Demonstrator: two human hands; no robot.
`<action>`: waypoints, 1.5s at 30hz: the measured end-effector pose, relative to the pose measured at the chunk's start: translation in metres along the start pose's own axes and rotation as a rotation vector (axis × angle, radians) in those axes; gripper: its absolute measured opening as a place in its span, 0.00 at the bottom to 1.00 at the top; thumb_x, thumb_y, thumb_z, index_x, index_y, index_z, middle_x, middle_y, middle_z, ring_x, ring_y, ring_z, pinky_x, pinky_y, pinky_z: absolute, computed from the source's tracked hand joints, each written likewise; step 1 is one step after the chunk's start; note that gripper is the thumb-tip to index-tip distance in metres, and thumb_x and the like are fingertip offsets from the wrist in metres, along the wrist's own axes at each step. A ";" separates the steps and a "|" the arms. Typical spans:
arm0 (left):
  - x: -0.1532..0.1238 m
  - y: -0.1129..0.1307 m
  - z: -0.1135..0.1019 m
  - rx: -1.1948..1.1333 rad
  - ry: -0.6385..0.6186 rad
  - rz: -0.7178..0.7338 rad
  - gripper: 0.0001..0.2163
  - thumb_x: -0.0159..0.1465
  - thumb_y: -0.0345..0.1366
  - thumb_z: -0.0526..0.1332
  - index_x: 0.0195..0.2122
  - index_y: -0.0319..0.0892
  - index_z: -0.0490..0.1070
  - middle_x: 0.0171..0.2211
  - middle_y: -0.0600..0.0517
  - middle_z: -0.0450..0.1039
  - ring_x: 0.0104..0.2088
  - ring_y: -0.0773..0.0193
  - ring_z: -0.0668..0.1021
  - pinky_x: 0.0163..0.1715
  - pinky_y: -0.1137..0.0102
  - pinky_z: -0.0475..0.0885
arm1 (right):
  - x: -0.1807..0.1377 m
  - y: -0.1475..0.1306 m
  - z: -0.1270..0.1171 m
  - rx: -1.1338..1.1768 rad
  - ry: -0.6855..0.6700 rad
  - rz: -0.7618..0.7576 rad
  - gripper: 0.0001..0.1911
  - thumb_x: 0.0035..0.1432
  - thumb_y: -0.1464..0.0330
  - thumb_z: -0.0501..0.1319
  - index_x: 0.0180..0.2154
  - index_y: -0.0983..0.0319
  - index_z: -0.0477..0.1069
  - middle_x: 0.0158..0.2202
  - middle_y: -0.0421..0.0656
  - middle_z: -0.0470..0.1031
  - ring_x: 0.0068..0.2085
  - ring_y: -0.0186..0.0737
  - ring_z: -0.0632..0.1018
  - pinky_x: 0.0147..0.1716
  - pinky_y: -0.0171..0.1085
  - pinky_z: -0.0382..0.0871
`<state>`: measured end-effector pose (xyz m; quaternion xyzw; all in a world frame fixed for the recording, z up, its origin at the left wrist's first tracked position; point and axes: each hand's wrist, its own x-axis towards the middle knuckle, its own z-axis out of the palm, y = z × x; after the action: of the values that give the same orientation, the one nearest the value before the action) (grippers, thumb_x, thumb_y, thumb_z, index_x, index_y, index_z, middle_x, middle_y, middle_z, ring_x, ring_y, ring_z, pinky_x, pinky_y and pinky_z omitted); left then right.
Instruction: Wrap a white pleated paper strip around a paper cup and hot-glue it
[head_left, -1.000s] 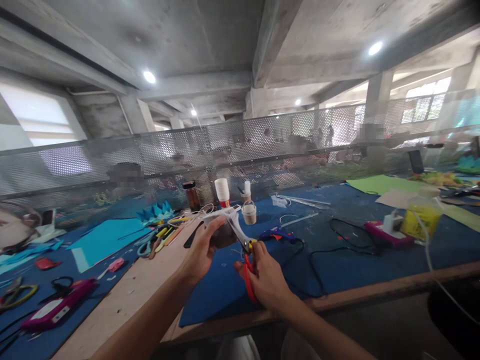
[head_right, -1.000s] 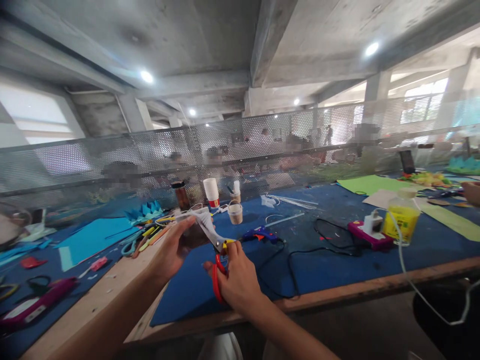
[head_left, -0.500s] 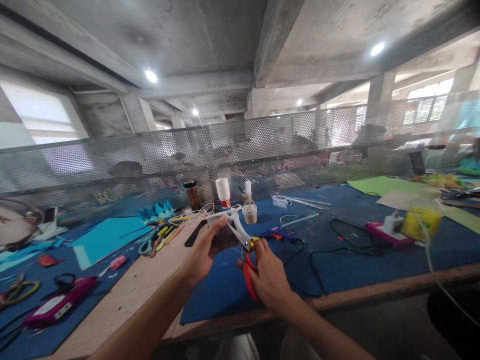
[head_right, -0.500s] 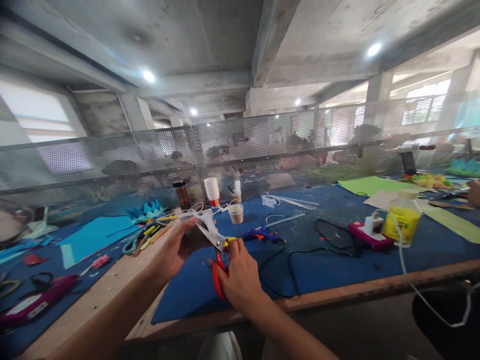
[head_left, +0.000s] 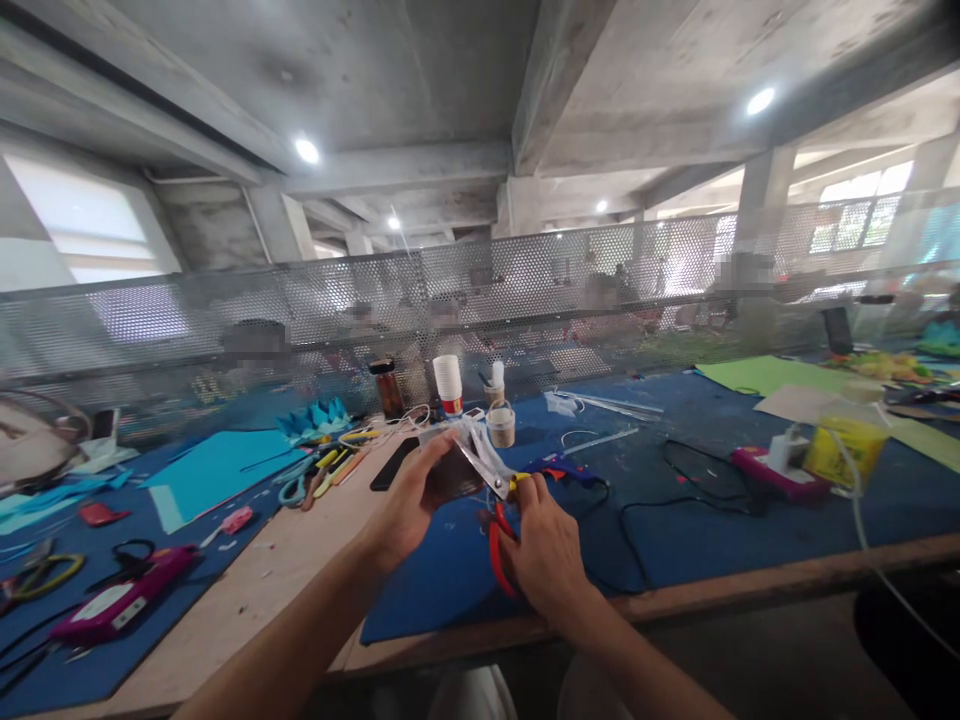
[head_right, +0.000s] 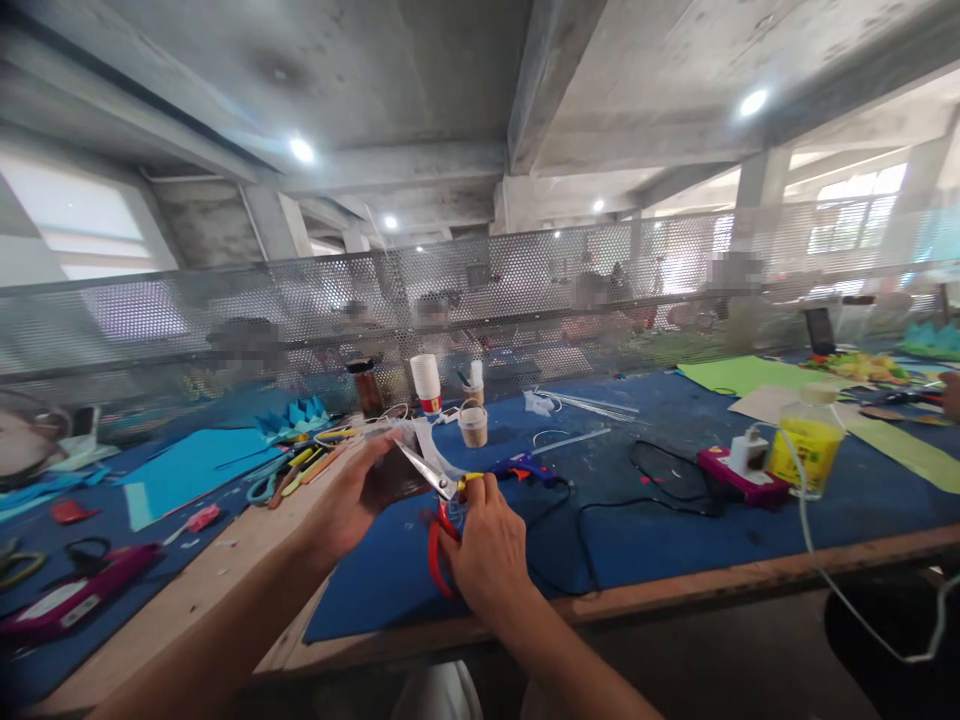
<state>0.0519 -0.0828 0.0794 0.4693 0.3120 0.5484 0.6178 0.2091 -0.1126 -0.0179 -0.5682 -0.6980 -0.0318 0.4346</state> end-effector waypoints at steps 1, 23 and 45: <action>0.000 0.001 0.000 -0.002 0.018 -0.007 0.13 0.61 0.42 0.69 0.44 0.44 0.80 0.40 0.50 0.83 0.39 0.58 0.83 0.36 0.66 0.81 | 0.000 0.000 -0.001 -0.006 0.010 0.006 0.15 0.67 0.55 0.60 0.44 0.58 0.64 0.43 0.45 0.72 0.41 0.49 0.78 0.36 0.42 0.69; -0.001 0.007 0.000 -0.026 0.090 -0.091 0.07 0.62 0.37 0.66 0.39 0.41 0.79 0.33 0.50 0.81 0.31 0.62 0.82 0.34 0.64 0.83 | 0.000 0.007 -0.003 -0.051 0.022 -0.018 0.18 0.66 0.50 0.59 0.42 0.59 0.65 0.41 0.44 0.73 0.38 0.48 0.79 0.32 0.41 0.67; -0.001 0.005 -0.003 -0.005 0.065 -0.098 0.08 0.61 0.37 0.65 0.40 0.40 0.78 0.34 0.49 0.82 0.33 0.59 0.83 0.36 0.62 0.83 | -0.001 0.006 -0.007 -0.003 -0.002 -0.025 0.17 0.66 0.52 0.61 0.42 0.59 0.67 0.41 0.43 0.74 0.37 0.46 0.79 0.33 0.40 0.66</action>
<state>0.0472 -0.0831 0.0828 0.4338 0.3532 0.5333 0.6346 0.2175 -0.1148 -0.0170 -0.5602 -0.7054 -0.0378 0.4327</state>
